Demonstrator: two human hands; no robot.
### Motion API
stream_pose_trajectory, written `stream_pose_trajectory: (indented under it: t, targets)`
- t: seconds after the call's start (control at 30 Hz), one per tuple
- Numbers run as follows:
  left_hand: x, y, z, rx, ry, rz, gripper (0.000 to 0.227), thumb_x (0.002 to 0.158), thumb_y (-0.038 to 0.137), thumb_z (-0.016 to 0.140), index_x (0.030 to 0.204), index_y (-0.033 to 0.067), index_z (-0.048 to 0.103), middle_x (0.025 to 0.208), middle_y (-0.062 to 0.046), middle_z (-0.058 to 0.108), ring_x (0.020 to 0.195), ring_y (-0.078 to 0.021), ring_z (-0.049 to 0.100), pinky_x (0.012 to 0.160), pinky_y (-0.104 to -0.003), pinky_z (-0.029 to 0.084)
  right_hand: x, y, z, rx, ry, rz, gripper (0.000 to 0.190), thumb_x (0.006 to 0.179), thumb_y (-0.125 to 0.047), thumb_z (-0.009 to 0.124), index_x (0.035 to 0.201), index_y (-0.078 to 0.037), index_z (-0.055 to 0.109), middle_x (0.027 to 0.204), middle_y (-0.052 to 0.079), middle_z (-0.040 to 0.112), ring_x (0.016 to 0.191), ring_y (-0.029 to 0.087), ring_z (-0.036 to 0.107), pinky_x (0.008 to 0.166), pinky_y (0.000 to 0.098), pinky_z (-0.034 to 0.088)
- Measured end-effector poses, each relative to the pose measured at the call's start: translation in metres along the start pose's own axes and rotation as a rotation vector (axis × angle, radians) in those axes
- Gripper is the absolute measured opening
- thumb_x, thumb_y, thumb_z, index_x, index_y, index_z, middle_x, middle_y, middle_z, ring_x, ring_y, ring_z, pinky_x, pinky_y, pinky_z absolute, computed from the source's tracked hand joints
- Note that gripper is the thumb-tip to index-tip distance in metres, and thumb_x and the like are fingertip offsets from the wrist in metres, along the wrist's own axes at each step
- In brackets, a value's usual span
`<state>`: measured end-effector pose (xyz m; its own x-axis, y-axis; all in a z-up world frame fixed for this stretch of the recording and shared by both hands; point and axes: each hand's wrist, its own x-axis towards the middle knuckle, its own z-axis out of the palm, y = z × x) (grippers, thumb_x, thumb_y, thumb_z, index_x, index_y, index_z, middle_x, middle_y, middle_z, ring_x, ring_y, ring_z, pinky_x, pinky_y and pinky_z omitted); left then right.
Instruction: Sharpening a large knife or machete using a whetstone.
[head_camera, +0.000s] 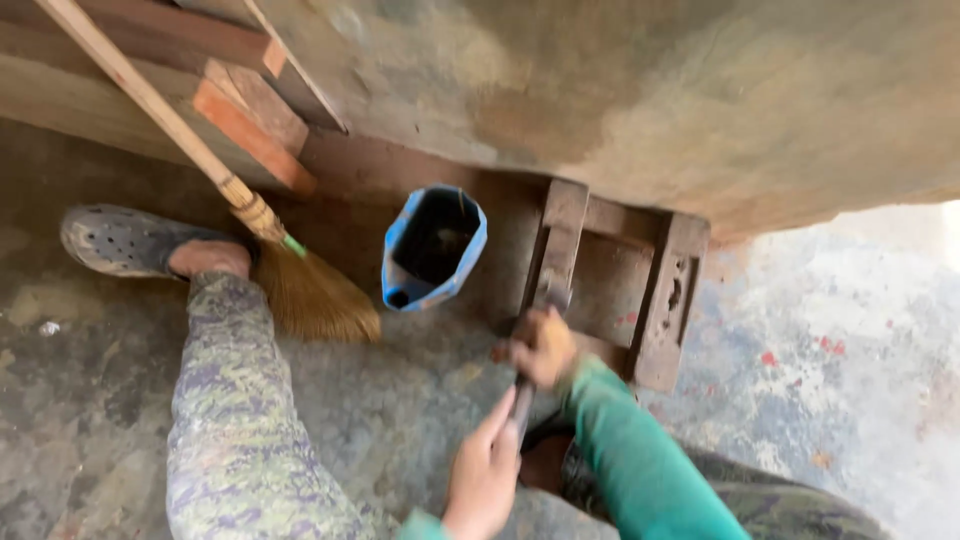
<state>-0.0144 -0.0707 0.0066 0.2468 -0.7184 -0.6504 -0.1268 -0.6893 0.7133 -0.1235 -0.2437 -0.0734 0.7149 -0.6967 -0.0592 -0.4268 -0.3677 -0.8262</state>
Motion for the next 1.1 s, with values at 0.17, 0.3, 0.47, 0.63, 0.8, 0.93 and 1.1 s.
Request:
stream_pose_trajectory:
  t: [0.17,0.3,0.47,0.63,0.8,0.93,1.1]
  targets:
    - [-0.021,-0.063,-0.010,0.111,-0.052,-0.141,0.058,0.090,0.030,0.051,0.146,0.0369,0.063,0.059,0.000,0.071,0.055,-0.0152,0.067,0.056,-0.028,0.055,-0.039,0.011,0.056,-0.066,0.031,0.099,0.030,0.073,-0.039,0.071,0.053,-0.017,0.066,0.068,0.000,0.060,0.070,0.022,0.054,0.091,0.0475,0.038]
    - [0.002,0.015,-0.005,-0.135,-0.029,-0.097,0.053,0.094,0.023,0.048,0.144,0.0221,0.065,0.078,-0.004,0.068,0.065,-0.0156,0.059,0.068,-0.029,0.059,0.005,0.017,0.013,-0.049,-0.008,-0.051,0.033,0.087,-0.034,0.059,0.064,-0.021,0.078,0.068,-0.004,0.074,0.082,0.017,0.057,0.104,0.0332,0.033]
    - [-0.026,-0.115,0.004,0.032,0.077,-0.040,0.057,0.084,0.024,0.053,0.136,0.0380,0.071,0.060,-0.001,0.082,0.049,-0.0147,0.073,0.050,-0.027,0.059,-0.036,-0.015,0.044,-0.034,-0.051,-0.088,0.038,0.083,-0.035,0.063,0.052,-0.016,0.051,0.059,0.000,0.059,0.074,0.024,0.052,0.091,0.0414,0.034]
    - [-0.006,0.015,-0.012,-0.078,-0.031,-0.057,0.053,0.097,0.029,0.046,0.147,0.0203,0.061,0.074,-0.003,0.069,0.060,-0.0138,0.057,0.056,-0.029,0.049,0.002,0.023,0.027,-0.028,0.155,-0.014,0.021,0.080,-0.031,0.067,0.067,-0.014,0.068,0.067,-0.001,0.068,0.065,0.022,0.059,0.089,0.0346,0.042]
    - [-0.015,-0.081,0.001,-0.030,0.180,0.006,0.051,0.084,0.022,0.055,0.130,0.0296,0.076,0.107,0.002,0.091,0.074,-0.0120,0.085,0.066,-0.023,0.065,-0.020,-0.003,0.049,-0.029,-0.024,-0.051,0.036,0.083,-0.035,0.062,0.054,-0.015,0.061,0.059,-0.001,0.061,0.076,0.021,0.053,0.093,0.0417,0.035]
    - [-0.001,0.013,-0.012,-0.093,-0.012,-0.123,0.052,0.097,0.022,0.048,0.146,0.0221,0.064,0.066,-0.003,0.065,0.057,-0.0137,0.056,0.056,-0.029,0.049,0.008,0.028,0.030,-0.083,0.025,0.015,0.036,0.083,-0.039,0.059,0.055,-0.018,0.064,0.070,-0.001,0.068,0.080,0.024,0.058,0.095,0.0435,0.037]
    - [-0.003,-0.087,0.000,-0.221,-0.061,0.031,0.054,0.095,0.026,0.051,0.147,0.0178,0.063,0.059,-0.006,0.065,0.048,-0.0140,0.053,0.047,-0.029,0.043,-0.018,0.000,0.043,-0.080,0.045,0.020,0.030,0.081,-0.035,0.064,0.061,-0.014,0.058,0.072,0.005,0.059,0.073,0.028,0.055,0.090,0.0481,0.040]
